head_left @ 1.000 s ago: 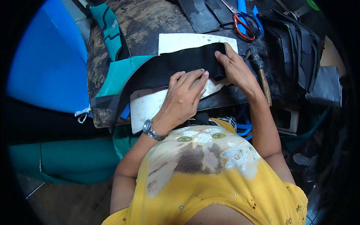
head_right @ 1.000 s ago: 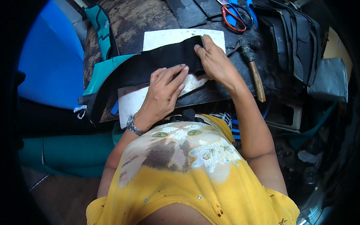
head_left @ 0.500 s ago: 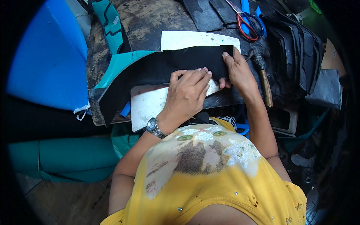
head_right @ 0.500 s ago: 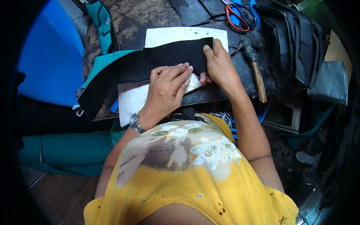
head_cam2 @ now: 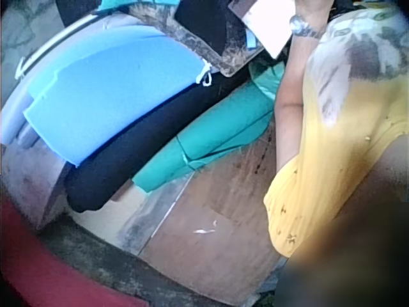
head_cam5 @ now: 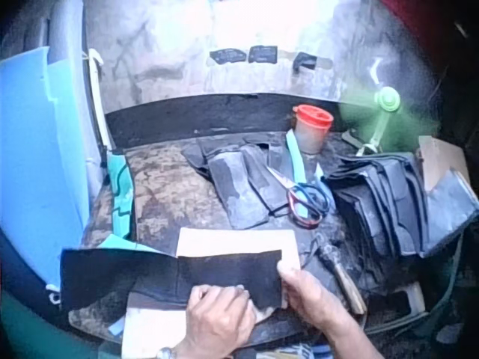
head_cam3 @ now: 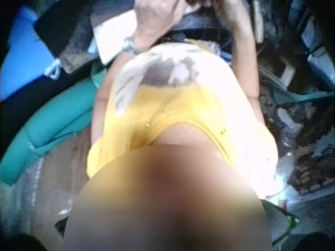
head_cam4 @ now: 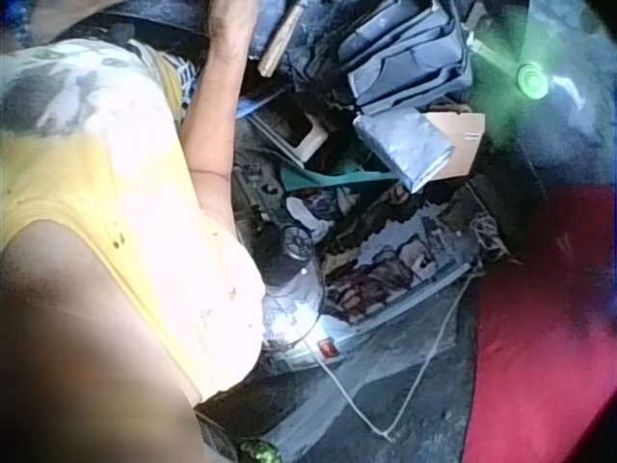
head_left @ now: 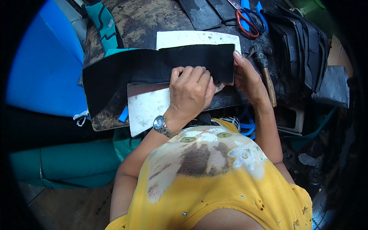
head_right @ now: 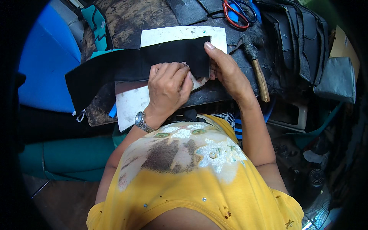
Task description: The person assembles a foam component by placing a black fabric strip onto a green foam piece, pressing it with a hammer, trimming a blue foam strip with scissors, and attaching it to the assembly. The person repeats this process for a second unit, handling both foam and fabric pieces throughout.
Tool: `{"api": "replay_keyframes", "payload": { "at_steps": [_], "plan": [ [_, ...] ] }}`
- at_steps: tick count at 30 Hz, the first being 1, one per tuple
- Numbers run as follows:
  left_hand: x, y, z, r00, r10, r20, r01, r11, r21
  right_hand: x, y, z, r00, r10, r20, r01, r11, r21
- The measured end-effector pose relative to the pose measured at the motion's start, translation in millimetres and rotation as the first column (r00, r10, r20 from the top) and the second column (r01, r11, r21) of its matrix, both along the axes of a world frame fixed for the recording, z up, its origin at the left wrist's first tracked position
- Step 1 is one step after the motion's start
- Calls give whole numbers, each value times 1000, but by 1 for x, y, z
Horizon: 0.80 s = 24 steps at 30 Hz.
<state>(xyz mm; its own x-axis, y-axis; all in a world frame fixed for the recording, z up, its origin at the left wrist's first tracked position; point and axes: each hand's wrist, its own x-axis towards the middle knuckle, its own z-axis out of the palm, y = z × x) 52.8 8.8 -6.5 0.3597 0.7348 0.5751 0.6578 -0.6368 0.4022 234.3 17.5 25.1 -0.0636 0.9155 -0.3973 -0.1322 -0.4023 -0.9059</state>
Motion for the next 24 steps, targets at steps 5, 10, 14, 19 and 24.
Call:
{"api": "replay_keyframes", "payload": {
  "at_steps": [5, 10, 14, 19, 24],
  "plan": [
    [-2, -1, 3, 998, -3, -65, -2, 998, -68, 6, 1, 1, 990, 99, -105, -99, 995, 7],
    [-5, 8, 6, 1000, 20, 8, -18, 992, -124, 3, 3, -12, 989, 144, -26, -140, 982, 125],
    [-12, 11, 10, 1000, -3, -9, 1, 970, -243, -2, -1, -18, 962, 140, 233, -192, 958, 214],
    [-32, 6, 12, 979, -189, 75, 203, 938, -280, 1, 3, -2, 991, 126, 43, -129, 989, 67],
    [-38, 2, 4, 974, -217, 64, 227, 939, -259, -6, 7, 6, 932, 109, 345, -154, 982, 106]
  ]
}}
